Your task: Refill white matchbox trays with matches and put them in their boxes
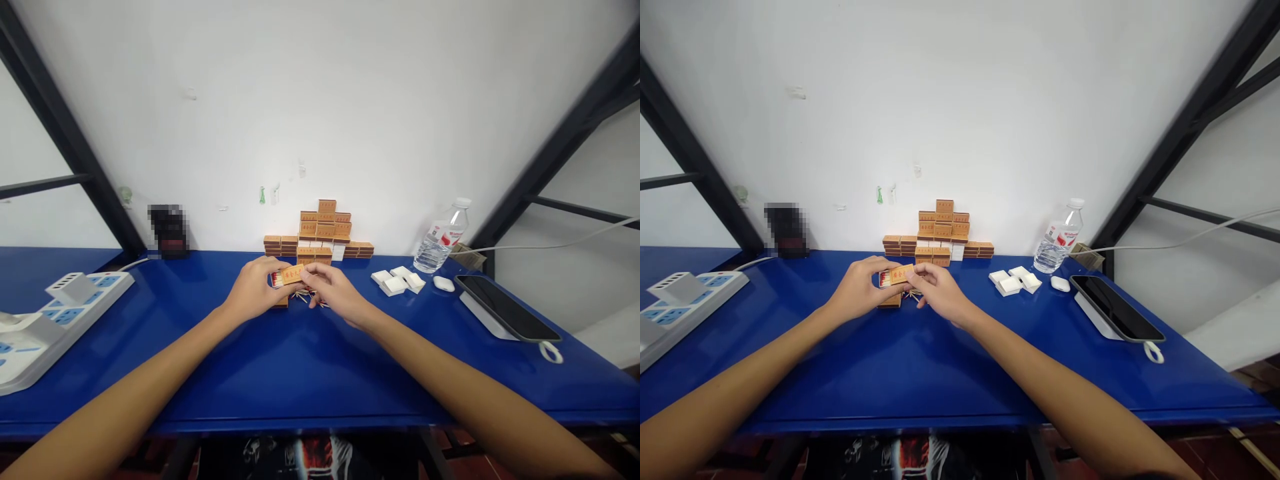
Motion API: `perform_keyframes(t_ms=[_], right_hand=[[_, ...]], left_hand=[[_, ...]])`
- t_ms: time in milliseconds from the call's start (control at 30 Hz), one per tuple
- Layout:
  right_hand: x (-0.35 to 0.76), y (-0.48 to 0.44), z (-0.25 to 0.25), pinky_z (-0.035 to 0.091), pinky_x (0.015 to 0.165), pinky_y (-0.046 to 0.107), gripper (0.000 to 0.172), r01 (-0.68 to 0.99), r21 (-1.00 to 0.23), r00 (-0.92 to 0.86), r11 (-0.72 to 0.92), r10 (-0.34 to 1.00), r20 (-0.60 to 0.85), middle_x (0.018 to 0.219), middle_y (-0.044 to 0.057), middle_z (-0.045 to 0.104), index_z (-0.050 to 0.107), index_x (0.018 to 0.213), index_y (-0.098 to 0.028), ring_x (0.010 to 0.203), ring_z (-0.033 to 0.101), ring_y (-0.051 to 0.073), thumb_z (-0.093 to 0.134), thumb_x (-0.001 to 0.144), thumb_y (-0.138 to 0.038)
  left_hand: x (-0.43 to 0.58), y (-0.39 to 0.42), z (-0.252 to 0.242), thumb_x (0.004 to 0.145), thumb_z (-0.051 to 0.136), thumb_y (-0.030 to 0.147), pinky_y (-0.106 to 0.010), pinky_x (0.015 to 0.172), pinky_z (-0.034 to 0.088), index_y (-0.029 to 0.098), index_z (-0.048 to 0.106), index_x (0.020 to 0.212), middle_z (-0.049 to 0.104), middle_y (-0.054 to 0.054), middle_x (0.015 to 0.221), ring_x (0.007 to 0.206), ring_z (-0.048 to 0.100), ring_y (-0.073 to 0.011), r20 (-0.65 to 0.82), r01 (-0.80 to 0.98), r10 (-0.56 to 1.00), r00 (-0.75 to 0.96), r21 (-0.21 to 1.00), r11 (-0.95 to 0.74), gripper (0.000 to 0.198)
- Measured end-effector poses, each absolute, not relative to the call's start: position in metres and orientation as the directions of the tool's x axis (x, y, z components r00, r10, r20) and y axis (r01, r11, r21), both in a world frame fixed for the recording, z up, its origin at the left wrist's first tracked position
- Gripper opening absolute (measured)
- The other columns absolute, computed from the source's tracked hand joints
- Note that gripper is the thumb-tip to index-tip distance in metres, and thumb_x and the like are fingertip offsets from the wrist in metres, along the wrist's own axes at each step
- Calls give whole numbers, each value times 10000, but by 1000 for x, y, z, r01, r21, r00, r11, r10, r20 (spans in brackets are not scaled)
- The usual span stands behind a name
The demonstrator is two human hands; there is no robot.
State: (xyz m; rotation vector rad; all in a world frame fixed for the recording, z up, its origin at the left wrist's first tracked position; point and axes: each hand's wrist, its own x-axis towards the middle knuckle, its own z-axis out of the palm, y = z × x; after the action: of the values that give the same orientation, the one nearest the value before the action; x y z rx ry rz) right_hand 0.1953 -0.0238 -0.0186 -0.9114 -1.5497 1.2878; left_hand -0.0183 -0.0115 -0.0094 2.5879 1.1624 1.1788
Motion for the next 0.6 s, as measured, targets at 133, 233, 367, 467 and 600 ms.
perform_keyframes(t_ms=[133,233,367,467,600], right_hand=[[198,-22,-20,467,489,234,414,54,-976,-241,212,951,194,787,20,652,681,799,-167,539,528,88,735,819,-577],[201,-19,-22,431,472,237,397,83,-979,-280,186,947,157,709,1,624,651,747,-170,487,517,84,731,821,-552],[203,-17,-22,424,469,239,363,43,-987,-246,152,960,137,666,-9,601,616,707,-182,486,510,92,757,792,-505],[207,-13,-22,440,483,225,330,-11,-991,-210,131,969,131,699,2,607,633,691,-175,545,509,95,780,757,-462],[214,-5,-25,467,490,213,287,1,-995,-201,98,975,95,762,35,637,655,698,-167,640,544,121,776,751,-422]], left_hand=[[-15,-15,-11,830,803,526,-334,735,480,226,784,1038,765,-46,903,814,650,-215,596,631,673,438,330,-702,365],[-14,-16,-10,844,788,532,-335,764,485,237,782,1082,771,-50,937,849,656,-220,587,624,662,466,312,-717,379],[-16,-14,-8,816,806,544,-333,768,502,224,779,1098,787,-61,1009,860,678,-223,570,624,709,415,389,-678,427],[-19,-12,-5,831,799,502,-308,753,515,216,783,1060,794,-45,986,832,689,-201,538,583,750,385,488,-650,367],[-24,-8,-6,827,796,484,-301,742,522,216,791,1047,795,-43,958,825,692,-196,511,567,766,390,523,-637,346]])
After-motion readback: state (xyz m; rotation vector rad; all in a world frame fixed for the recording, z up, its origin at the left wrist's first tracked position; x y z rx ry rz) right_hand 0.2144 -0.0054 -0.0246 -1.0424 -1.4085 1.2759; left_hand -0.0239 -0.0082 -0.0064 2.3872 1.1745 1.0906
